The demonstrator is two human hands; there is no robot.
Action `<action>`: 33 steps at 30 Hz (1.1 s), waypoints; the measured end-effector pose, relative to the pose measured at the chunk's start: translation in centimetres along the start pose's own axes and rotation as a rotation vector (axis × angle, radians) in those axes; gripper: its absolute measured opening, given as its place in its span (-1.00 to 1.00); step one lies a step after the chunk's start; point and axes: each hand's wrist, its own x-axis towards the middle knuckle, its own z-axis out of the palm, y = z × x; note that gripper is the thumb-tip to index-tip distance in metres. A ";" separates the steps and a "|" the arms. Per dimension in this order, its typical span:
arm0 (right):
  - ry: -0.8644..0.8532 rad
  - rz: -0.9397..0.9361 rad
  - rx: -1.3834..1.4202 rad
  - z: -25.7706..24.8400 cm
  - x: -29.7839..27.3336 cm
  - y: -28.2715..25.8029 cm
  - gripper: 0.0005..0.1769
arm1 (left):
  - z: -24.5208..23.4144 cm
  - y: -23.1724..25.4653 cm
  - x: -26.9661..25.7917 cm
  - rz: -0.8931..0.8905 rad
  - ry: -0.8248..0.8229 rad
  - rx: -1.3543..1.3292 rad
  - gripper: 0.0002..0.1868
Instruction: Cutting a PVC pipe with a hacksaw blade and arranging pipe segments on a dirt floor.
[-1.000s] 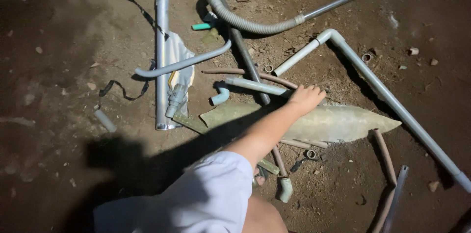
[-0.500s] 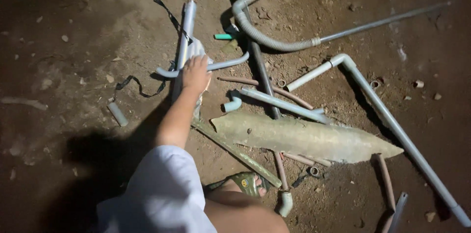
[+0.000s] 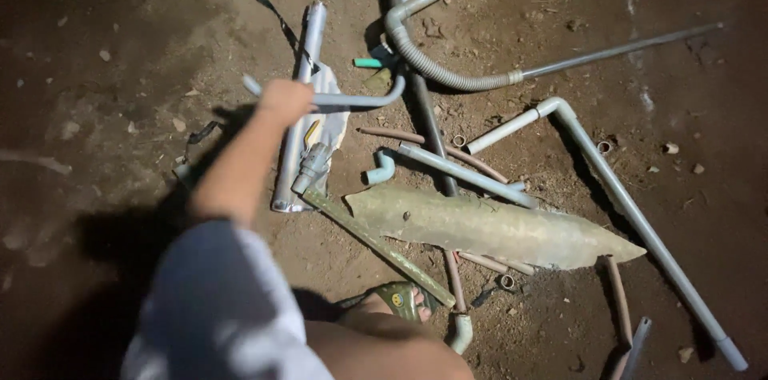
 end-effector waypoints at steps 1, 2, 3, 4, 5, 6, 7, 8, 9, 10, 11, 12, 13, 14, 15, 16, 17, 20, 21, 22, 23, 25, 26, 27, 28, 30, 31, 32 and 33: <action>0.002 0.001 0.002 -0.4 0.8 -0.8 0.11 | -2.8 -1.2 -0.4 0.029 0.007 0.152 -0.70; 0.005 0.002 0.004 -0.8 1.6 -1.6 0.11 | -5.5 -2.3 -0.9 0.057 0.015 0.304 -0.70; 0.005 0.005 0.005 -1.3 2.2 -2.3 0.12 | -8.3 -3.1 -1.9 0.062 0.020 0.306 -0.70; 0.006 0.008 0.006 -1.7 2.7 -3.0 0.12 | -11.0 -3.8 -2.9 0.077 -0.017 0.348 -0.59; 0.003 0.016 0.010 -2.1 2.8 -3.9 0.13 | -13.6 -4.5 -4.0 0.097 -0.057 0.392 -0.46; 0.001 0.023 0.013 -2.5 3.0 -4.6 0.13 | -15.8 -5.0 -5.2 0.106 -0.055 0.395 -0.46; -0.004 0.044 0.015 -3.0 2.4 -5.1 0.13 | -17.7 -5.1 -6.1 0.076 -0.036 0.422 -0.35; -0.009 0.064 0.016 -3.7 1.6 -5.6 0.14 | -19.8 -5.1 -7.0 0.046 -0.015 0.446 -0.23; 0.001 0.090 0.022 -4.5 1.6 -5.9 0.14 | -20.8 -4.6 -7.7 0.073 0.003 0.452 -0.23; 0.012 0.116 0.027 -5.2 1.2 -6.4 0.15 | -22.0 -4.0 -8.4 0.031 -0.029 0.361 -0.29; 0.026 0.149 0.038 -5.3 0.6 -7.5 0.15 | -23.4 -3.4 -8.8 -0.004 -0.059 0.275 -0.34; 0.045 0.184 0.049 -7.0 3.0 -9.8 0.15 | -23.3 -1.9 -9.6 0.030 -0.039 0.287 -0.34; 0.081 0.007 0.011 -8.8 5.5 -11.8 0.16 | -23.4 -0.3 -10.0 0.054 -0.012 0.120 -0.43; 0.120 -0.169 -0.031 -10.8 8.0 -13.4 0.18 | -23.4 1.2 -10.4 0.081 0.007 -0.047 -0.49; 0.137 -0.118 -0.026 -12.0 9.3 -15.1 0.18 | -22.8 2.5 -10.3 0.133 0.017 -0.035 -0.49; 0.198 -0.218 0.029 -13.2 10.8 -16.4 0.23 | -22.1 3.7 -10.0 0.245 0.035 -0.212 -0.56; 0.259 -0.312 0.081 -14.5 12.1 -17.4 0.27 | -21.4 4.9 -9.9 0.360 0.037 -0.391 -0.57; 0.389 -0.290 0.206 -16.3 13.4 -18.4 0.41 | -22.9 10.1 -9.8 0.464 -0.060 -0.419 -0.65; 0.416 -0.237 0.198 -16.1 13.1 -17.8 0.41 | -23.4 12.2 -9.3 0.522 -0.060 -0.406 -0.65; 0.406 -0.195 0.313 -15.9 12.8 -17.1 0.39 | -23.7 14.2 -9.0 0.425 -0.198 -0.466 -0.64; 0.397 -0.157 0.430 -15.5 12.5 -16.6 0.36 | -23.9 15.9 -9.0 0.316 -0.337 -0.518 -0.63; 0.415 -0.016 0.530 -14.7 10.7 -15.0 0.11 | -21.8 18.7 -7.1 0.392 -0.455 -0.669 -0.63; 0.406 0.075 0.636 -14.2 10.0 -14.2 -0.09 | -20.6 20.0 -6.2 0.410 -0.576 -0.837 -0.62; 0.418 0.108 0.636 -14.1 8.9 -12.7 -0.09 | -19.4 22.2 -5.7 0.437 -0.593 -0.823 -0.62; 0.454 0.276 0.598 -14.0 7.8 -11.2 -0.53 | -18.1 24.4 -5.2 0.503 -0.663 -0.906 -0.64; 0.497 0.480 0.576 -11.0 6.8 -7.2 -0.80 | -16.8 28.7 -4.6 0.586 -0.755 -0.953 -0.66; 0.479 0.620 0.518 -8.7 6.3 -3.9 -0.72 | -16.4 31.5 -4.8 0.615 -0.773 -1.075 -0.65; 0.460 0.760 0.459 -6.5 5.7 -0.5 -0.40 | -16.1 34.4 -5.1 0.640 -0.791 -1.198 -0.58; 0.464 0.790 0.460 -6.6 4.3 0.0 -0.40 | -16.8 36.1 -5.2 0.657 -0.814 -1.182 -0.58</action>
